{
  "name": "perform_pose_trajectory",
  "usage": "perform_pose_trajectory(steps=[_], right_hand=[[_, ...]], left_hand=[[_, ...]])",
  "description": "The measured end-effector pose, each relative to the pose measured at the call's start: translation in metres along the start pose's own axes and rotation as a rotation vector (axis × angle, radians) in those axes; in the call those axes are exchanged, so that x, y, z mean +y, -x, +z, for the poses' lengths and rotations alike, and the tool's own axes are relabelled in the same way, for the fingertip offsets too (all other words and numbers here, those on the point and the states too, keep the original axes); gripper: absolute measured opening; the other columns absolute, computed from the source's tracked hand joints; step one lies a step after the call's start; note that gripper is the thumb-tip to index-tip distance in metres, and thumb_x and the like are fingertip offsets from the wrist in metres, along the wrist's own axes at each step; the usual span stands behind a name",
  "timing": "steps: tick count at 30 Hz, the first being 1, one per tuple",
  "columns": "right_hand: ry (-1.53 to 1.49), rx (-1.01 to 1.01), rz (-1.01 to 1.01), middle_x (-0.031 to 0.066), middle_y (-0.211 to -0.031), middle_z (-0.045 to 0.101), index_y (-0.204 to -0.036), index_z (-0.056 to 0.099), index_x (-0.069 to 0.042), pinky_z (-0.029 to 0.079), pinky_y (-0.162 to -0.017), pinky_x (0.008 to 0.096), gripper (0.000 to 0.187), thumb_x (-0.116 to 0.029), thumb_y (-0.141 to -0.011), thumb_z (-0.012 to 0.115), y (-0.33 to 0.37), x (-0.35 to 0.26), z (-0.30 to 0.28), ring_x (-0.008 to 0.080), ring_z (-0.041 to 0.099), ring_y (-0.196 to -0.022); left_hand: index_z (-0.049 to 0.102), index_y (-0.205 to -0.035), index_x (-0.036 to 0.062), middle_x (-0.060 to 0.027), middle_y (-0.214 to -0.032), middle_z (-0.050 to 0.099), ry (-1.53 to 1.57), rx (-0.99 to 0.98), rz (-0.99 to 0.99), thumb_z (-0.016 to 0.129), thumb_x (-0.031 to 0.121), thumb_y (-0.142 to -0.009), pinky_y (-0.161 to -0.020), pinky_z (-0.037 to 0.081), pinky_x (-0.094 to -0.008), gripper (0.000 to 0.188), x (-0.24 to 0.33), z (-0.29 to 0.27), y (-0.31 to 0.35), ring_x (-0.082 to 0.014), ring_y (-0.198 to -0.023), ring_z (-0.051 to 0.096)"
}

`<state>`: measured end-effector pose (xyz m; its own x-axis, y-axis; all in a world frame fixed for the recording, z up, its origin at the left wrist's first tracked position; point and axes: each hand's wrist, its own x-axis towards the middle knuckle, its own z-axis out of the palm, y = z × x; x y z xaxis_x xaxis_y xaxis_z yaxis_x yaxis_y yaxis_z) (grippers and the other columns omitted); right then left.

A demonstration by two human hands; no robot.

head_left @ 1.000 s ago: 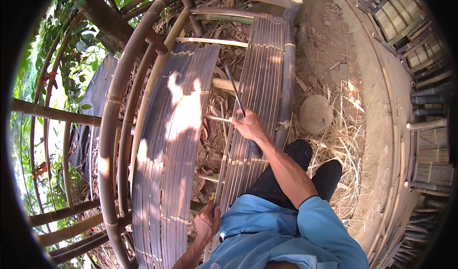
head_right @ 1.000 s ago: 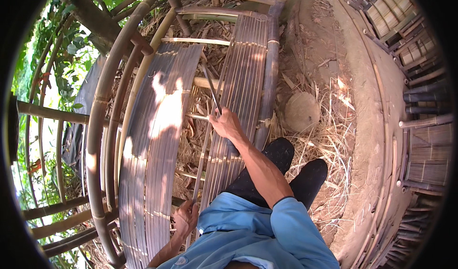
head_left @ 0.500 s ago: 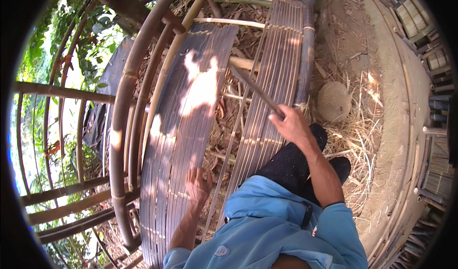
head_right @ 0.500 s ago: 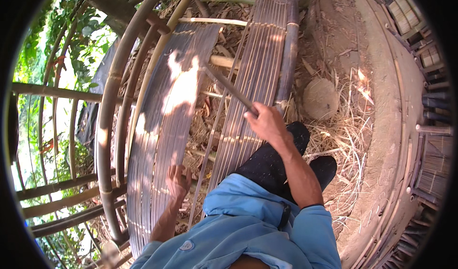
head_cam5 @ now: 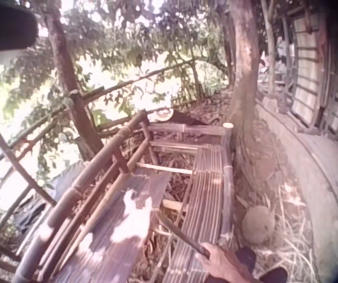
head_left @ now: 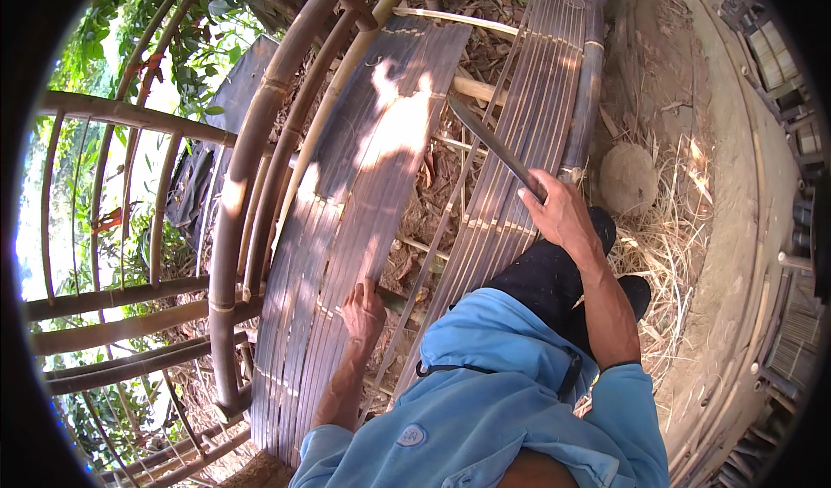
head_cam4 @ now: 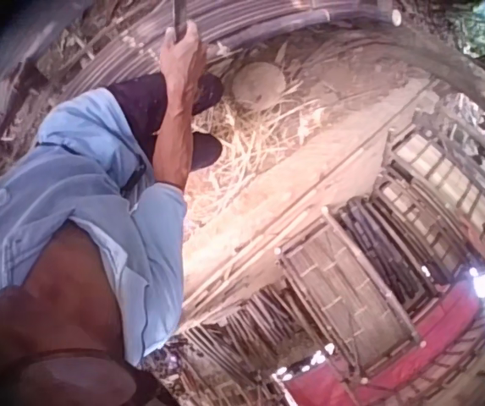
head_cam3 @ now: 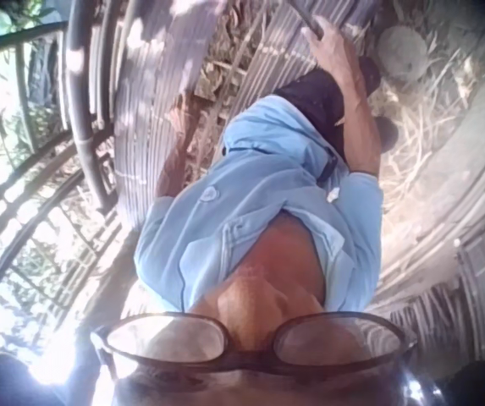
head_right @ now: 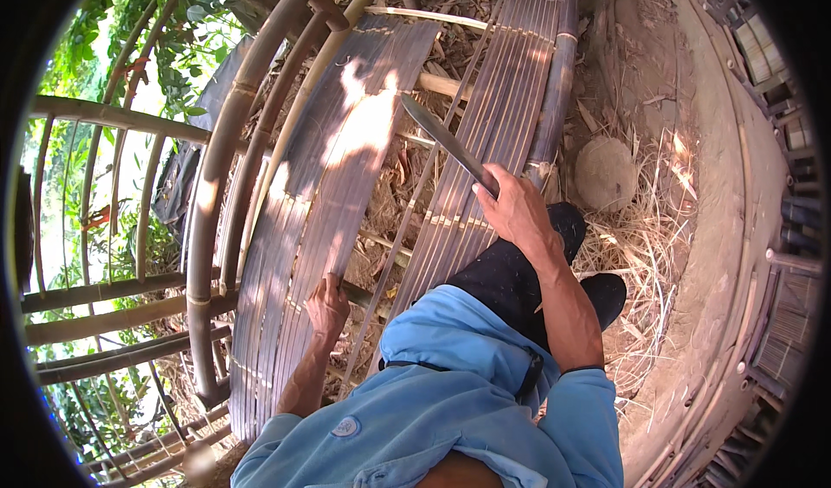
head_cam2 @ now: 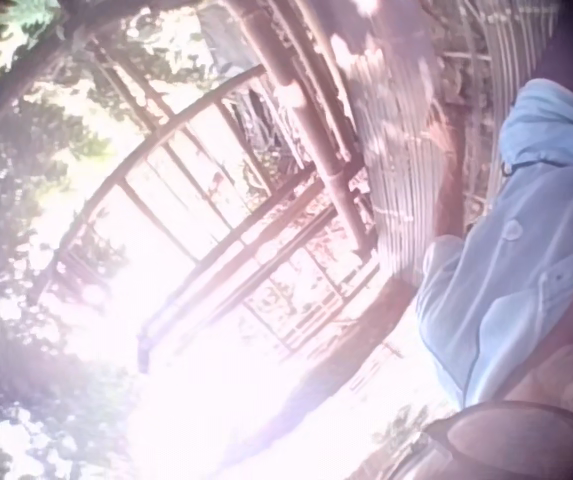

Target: The person scrapes a thin bamboo strip using a blade to refine its surface and thickness. The person holds the bamboo strip against a stone and repeatedly draws the blade across it, creating shavings.

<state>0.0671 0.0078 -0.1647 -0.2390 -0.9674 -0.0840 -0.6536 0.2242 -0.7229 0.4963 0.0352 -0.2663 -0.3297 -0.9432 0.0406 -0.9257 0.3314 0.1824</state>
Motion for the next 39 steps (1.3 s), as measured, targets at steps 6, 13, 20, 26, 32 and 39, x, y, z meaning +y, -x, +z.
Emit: perform_pose_trajectory(steps=[6,13,20,26,32,39], right_hand=[[-0.986,-0.217,-0.016,-0.0091,-0.069,0.047,-0.111,0.056,-0.005,0.045,-0.057,0.0221,0.051,-0.017,-0.077,0.093,0.054,-0.073,-0.045,0.0029,0.049,-0.062],[-2.014,-0.469,0.019,-0.0002,-0.065,0.045,-0.096,0.046,-0.008,0.031,-0.044,0.0233,0.043,-0.047,-0.102,0.062,0.126,-0.188,-0.106,0.0071,0.037,-0.050],[-2.062,-0.209,0.126,0.0008,-0.061,0.044,-0.089,0.046,-0.009,0.031,-0.040,0.0249,0.039,-0.044,-0.104,0.057,0.122,-0.204,-0.120,0.0087,0.038,-0.047],[-1.962,-0.150,-0.012,0.0011,-0.059,0.042,-0.096,0.046,-0.013,0.033,-0.040,0.0292,0.033,-0.043,-0.110,0.043,0.106,-0.191,-0.106,0.0125,0.037,-0.043],[-2.024,-0.292,-0.160,0.0023,-0.070,0.046,-0.099,0.041,-0.011,0.037,-0.048,0.0265,0.033,-0.034,-0.102,0.065,0.122,-0.189,-0.120,0.0111,0.042,-0.053],[-1.525,0.156,-0.383,-0.0032,-0.081,0.059,-0.114,0.055,-0.005,0.053,-0.053,0.0211,0.057,0.001,-0.070,0.092,0.060,-0.135,-0.090,0.0050,0.062,-0.069]], left_hand=[[0.057,-0.102,0.0093,-0.0173,-0.081,0.069,0.101,-0.004,-0.090,0.066,0.008,-0.079,-0.063,0.053,-0.0517,0.025,0.006,-0.009,-0.006,-0.0413,-0.072,0.068],[0.055,-0.106,0.0057,-0.0182,-0.085,0.068,0.074,-0.077,-0.053,0.068,0.007,-0.077,-0.063,0.054,-0.0525,0.032,-0.005,-0.002,-0.002,-0.0413,-0.075,0.068],[0.059,-0.104,0.0030,-0.0184,-0.082,0.064,0.082,0.080,0.110,0.064,0.005,-0.078,-0.061,0.053,-0.0509,0.027,0.014,-0.022,-0.015,-0.0413,-0.071,0.065],[0.064,-0.115,-0.0006,-0.0195,-0.080,0.063,0.254,0.071,-0.026,0.062,0.007,-0.086,-0.059,0.050,-0.0488,0.030,0.002,-0.042,-0.002,-0.0392,-0.066,0.062],[0.064,-0.127,-0.0076,-0.0195,-0.074,0.063,0.346,0.052,-0.049,0.062,0.008,-0.095,-0.051,0.048,-0.0389,0.036,0.020,-0.082,-0.037,-0.0294,-0.056,0.060],[0.067,-0.126,-0.0046,-0.0228,-0.082,0.072,0.220,0.081,0.252,0.071,0.006,-0.089,-0.055,0.055,-0.0421,0.039,0.031,-0.158,-0.081,-0.0297,-0.066,0.071]])
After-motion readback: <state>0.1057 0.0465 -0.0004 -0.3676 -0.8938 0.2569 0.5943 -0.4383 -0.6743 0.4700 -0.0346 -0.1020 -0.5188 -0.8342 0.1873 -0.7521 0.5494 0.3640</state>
